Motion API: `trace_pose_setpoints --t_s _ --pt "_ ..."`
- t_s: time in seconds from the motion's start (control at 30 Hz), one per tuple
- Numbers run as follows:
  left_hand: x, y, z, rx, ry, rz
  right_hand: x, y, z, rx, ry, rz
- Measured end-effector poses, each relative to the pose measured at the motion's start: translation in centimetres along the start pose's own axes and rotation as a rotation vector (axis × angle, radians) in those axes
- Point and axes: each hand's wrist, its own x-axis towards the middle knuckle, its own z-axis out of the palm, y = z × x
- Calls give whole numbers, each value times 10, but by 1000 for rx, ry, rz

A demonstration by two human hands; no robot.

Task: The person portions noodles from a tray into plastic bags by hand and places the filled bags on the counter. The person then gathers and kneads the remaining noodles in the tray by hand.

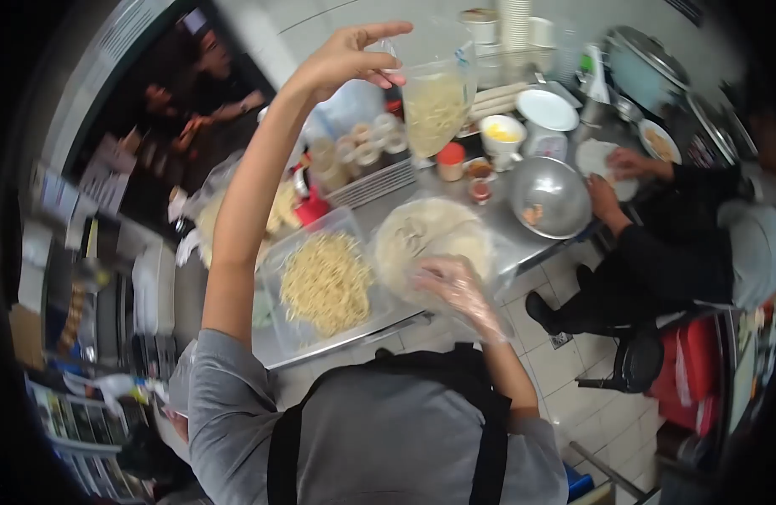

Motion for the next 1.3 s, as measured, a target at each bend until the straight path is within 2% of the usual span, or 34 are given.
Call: trace_pose_setpoints --t_s 0.07,0.1,0.13,0.2,0.3,0.4,0.47,0.5,0.57,0.67,0.77,0.9,1.0,1.13,1.2,1.27,1.3 --pt "-66 4 -27 -37 37 15 40 3 69 -46 -120 -232" --pt "-104 -3 -41 -2 89 7 66 9 106 -178 -256 -219" --pt "-157 -14 -64 28 159 0 89 21 154 -322 -407 -205" --pt "-219 -23 -81 -63 278 -101 111 50 206 -830 -360 -380" --pt "-300 -59 -98 -147 493 -144 147 143 239 -789 -307 -806" --pt "-369 -87 -108 -202 571 -252 173 105 230 -830 -418 -592" --pt "-402 -106 -113 -230 577 -308 181 52 211 -646 -437 -770" --pt "-414 -115 -114 -249 589 -335 182 21 207 -647 -449 -695" --pt "-433 -132 -113 -288 607 -391 180 -38 201 -646 -469 -541" --pt "-446 -143 -111 -329 611 -373 193 -95 193 -698 -484 -573" --pt "-453 -147 -116 -302 513 -427 191 -126 195 -671 -267 -819" --pt "-454 -143 -116 -222 433 -464 173 -179 205 -739 -143 -756" --pt "-446 -143 -121 -149 396 -426 162 -227 212 -623 -210 -354" --pt "-432 -147 -129 -179 352 -408 190 -243 202 -443 -174 -800" --pt "-426 -152 -130 -127 341 -382 200 -260 203 -524 -108 -958" --pt "-422 -154 -128 -83 335 -377 205 -280 200 -705 -141 -918" --pt "-422 -154 -129 -58 332 -377 193 -287 204 -677 -135 -845"
